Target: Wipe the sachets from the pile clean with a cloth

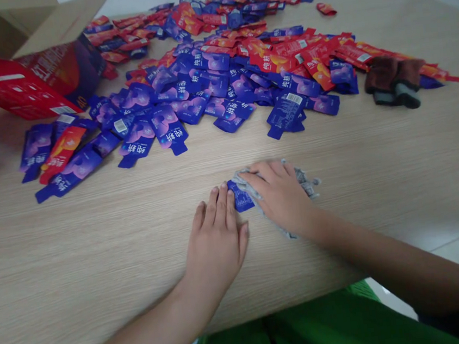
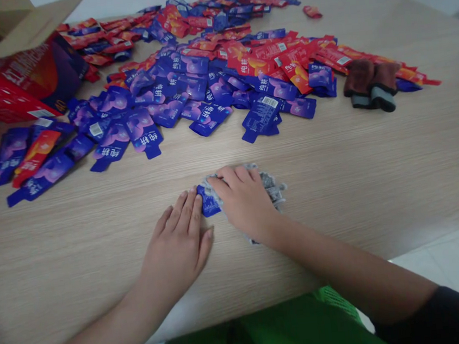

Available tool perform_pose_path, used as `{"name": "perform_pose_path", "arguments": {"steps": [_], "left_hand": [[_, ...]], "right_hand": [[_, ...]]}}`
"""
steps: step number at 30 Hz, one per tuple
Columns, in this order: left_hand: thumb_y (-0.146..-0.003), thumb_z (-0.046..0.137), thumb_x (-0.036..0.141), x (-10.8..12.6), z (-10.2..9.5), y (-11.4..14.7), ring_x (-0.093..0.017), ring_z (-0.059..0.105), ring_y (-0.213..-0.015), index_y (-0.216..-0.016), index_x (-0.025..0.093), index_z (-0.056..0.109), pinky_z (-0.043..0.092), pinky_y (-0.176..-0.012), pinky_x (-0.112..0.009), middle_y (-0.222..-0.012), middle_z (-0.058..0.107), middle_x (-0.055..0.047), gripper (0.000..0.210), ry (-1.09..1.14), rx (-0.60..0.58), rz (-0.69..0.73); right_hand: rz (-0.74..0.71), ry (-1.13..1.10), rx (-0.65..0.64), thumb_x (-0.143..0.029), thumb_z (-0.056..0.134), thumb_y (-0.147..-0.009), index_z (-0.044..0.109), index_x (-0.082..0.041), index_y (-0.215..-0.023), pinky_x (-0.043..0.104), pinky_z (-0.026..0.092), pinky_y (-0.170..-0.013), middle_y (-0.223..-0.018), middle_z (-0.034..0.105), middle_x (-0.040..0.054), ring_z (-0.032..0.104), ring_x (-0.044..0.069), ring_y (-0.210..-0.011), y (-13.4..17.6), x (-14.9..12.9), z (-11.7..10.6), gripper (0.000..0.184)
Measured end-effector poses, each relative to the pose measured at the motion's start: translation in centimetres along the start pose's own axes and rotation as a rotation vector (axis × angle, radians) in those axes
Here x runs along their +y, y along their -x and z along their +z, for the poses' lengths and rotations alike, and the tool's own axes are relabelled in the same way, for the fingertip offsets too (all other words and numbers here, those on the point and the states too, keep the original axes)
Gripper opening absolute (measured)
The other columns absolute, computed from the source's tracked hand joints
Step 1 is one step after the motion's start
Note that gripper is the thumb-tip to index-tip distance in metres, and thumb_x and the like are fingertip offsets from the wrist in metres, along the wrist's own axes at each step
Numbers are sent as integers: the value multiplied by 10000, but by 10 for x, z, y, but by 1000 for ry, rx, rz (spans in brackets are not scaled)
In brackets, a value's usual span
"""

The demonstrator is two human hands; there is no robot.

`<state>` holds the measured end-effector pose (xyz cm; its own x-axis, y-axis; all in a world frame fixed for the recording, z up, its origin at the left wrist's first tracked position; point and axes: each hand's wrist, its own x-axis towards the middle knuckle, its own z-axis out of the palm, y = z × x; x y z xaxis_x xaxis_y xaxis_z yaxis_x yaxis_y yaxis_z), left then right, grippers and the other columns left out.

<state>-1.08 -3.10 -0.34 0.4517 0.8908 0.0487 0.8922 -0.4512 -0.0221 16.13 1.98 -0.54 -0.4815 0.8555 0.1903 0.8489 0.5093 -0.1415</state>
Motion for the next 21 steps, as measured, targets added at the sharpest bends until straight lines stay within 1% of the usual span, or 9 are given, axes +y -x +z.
{"name": "perform_pose_path", "arguments": {"steps": [2,5,8,10,13,15,17,19,21], "left_hand": [[-952,360,308,0,0,0,-333,360,-1389,-1419,-21,399,384,-1076,-502,-1507,334,-203,572,5,1,-6],[-950,364,309,1,0,-1,-333,361,-1389,-1417,-24,399,381,-1080,-500,-1505,335,-205,574,12,-5,-16],[-948,374,311,2,0,-1,-337,347,-1395,-1418,-26,395,372,-1087,-505,-1507,329,-210,579,14,-17,-22],[-947,379,315,2,-1,-1,-337,342,-1398,-1420,-22,395,371,-1088,-506,-1510,325,-208,581,13,-23,-24],[-948,376,320,2,0,-1,-337,347,-1395,-1423,-22,390,377,-1082,-507,-1509,330,-208,585,2,-15,-18],[-944,379,323,1,0,-1,-342,360,-1387,-1399,-25,429,376,-1081,-510,-1483,379,-217,574,-4,-12,-14],[-941,385,324,0,1,-1,-352,380,-1374,-1335,-32,509,371,-1081,-517,-1424,465,-232,545,-1,-17,-4],[-943,381,327,-1,1,-1,-355,393,-1365,-1292,-33,551,371,-1080,-522,-1396,495,-241,529,10,-12,7],[-949,374,322,-1,1,-1,-346,386,-1372,-1340,-29,503,376,-1078,-519,-1444,436,-231,541,22,5,8]], "right_hand": [[84,29,12,-152,511,-870,565,-197,-1286,419,333,-824,-1211,568,103,462,285,-1007,10,18,-2,422],[175,58,31,-174,490,-891,563,-178,-1286,427,352,-820,-1189,567,123,476,293,-995,25,42,-4,402],[227,6,83,-213,456,-922,570,-161,-1254,430,367,-824,-1131,582,124,490,290,-991,29,51,-8,354],[217,-56,145,-230,441,-935,573,-160,-1234,426,371,-833,-1116,585,121,493,283,-997,22,44,-13,335],[130,-89,205,-230,443,-932,564,-165,-1249,430,359,-843,-1161,571,128,481,283,-1006,4,16,-18,345],[39,-94,160,-221,453,-927,543,-174,-1283,422,348,-832,-1198,564,123,472,276,-1007,-7,-4,-16,370],[-49,-78,72,-216,438,-935,526,-178,-1302,414,339,-803,-1212,572,111,469,265,-989,-13,-19,-9,380],[-97,-27,-1,-214,421,-941,519,-172,-1308,419,328,-778,-1199,584,108,467,263,-961,-10,-22,-2,383],[-80,35,-29,-204,423,-932,513,-161,-1317,427,321,-777,-1194,586,115,465,271,-954,-2,-14,3,398]]}}
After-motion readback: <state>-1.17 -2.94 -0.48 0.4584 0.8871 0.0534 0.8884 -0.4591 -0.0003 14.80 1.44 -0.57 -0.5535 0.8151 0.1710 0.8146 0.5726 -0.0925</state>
